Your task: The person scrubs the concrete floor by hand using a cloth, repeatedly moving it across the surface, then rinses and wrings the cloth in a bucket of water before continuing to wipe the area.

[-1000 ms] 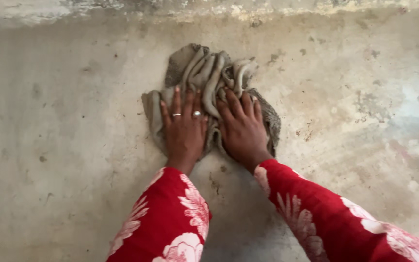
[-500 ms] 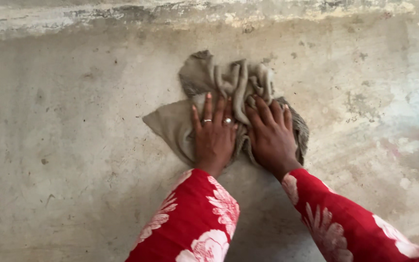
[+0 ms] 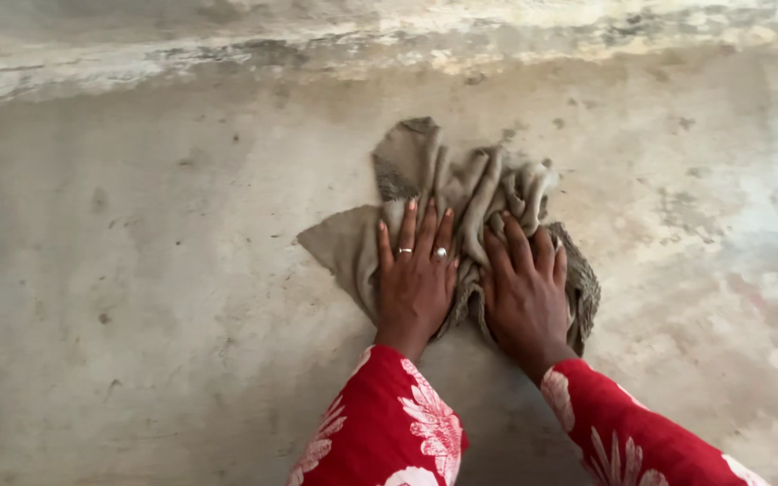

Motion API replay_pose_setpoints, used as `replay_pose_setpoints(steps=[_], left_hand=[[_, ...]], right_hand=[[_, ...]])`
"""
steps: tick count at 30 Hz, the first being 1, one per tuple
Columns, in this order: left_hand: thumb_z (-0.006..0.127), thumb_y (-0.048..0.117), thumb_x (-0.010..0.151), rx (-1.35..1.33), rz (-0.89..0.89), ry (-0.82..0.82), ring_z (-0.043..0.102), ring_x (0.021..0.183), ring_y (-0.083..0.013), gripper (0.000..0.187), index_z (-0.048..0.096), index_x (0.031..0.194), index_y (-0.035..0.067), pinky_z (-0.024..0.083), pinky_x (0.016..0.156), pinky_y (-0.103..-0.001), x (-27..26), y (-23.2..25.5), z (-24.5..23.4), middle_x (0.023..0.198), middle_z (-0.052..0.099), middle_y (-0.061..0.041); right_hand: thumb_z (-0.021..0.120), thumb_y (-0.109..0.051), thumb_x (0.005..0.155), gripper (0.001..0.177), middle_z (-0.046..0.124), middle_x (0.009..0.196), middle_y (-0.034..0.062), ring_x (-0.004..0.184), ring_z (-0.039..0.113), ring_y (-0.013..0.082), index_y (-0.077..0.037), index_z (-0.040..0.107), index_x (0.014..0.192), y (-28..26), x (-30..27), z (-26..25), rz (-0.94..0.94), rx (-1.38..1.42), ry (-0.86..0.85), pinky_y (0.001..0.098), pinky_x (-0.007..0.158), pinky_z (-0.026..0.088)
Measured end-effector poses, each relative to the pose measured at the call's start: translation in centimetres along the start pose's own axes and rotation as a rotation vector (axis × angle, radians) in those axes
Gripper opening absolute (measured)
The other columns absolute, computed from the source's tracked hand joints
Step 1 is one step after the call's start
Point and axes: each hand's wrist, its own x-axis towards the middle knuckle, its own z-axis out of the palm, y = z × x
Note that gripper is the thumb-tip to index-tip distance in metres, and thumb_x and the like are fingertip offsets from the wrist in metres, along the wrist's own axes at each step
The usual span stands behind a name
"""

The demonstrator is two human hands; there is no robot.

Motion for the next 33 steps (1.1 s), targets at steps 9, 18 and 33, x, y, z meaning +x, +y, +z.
replay_pose_setpoints(steps=[9,18,33], left_hand=[[0.045,0.041,0.101,0.053,-0.072,0.054,0.02,0.154,-0.0272,0.064,0.035,0.158,0.015,0.009,0.122,-0.063,-2.3,-4.8,-0.2,0.165,0.032,-0.005],[0.049,0.038,0.1,0.052,-0.12,0.027,0.023,0.154,-0.0271,0.063,0.039,0.157,0.014,0.01,0.123,-0.063,-1.5,-7.6,-1.7,0.162,0.038,-0.005],[0.049,0.038,0.101,0.116,-0.197,0.068,0.021,0.155,-0.028,0.063,0.038,0.158,0.012,0.01,0.121,-0.064,3.5,-14.9,-1.0,0.163,0.036,-0.007]], right_hand=[[0.058,-0.027,0.093,0.05,0.041,0.157,0.0138,0.142,0.033,0.0458,-0.012,0.054,0.141,-4.6,-0.1,1.5,-0.036,0.013,-0.066,0.0635,0.117,0.023],[0.059,-0.026,0.092,0.054,0.041,0.156,0.0135,0.142,0.034,0.0456,-0.012,0.054,0.143,-6.7,2.9,2.9,-0.093,0.036,-0.055,0.0628,0.117,0.023],[0.06,-0.024,0.093,0.05,0.042,0.157,0.0136,0.144,0.034,0.0456,-0.012,0.056,0.142,-10.1,11.4,7.0,-0.195,0.085,-0.02,0.0634,0.118,0.023]])
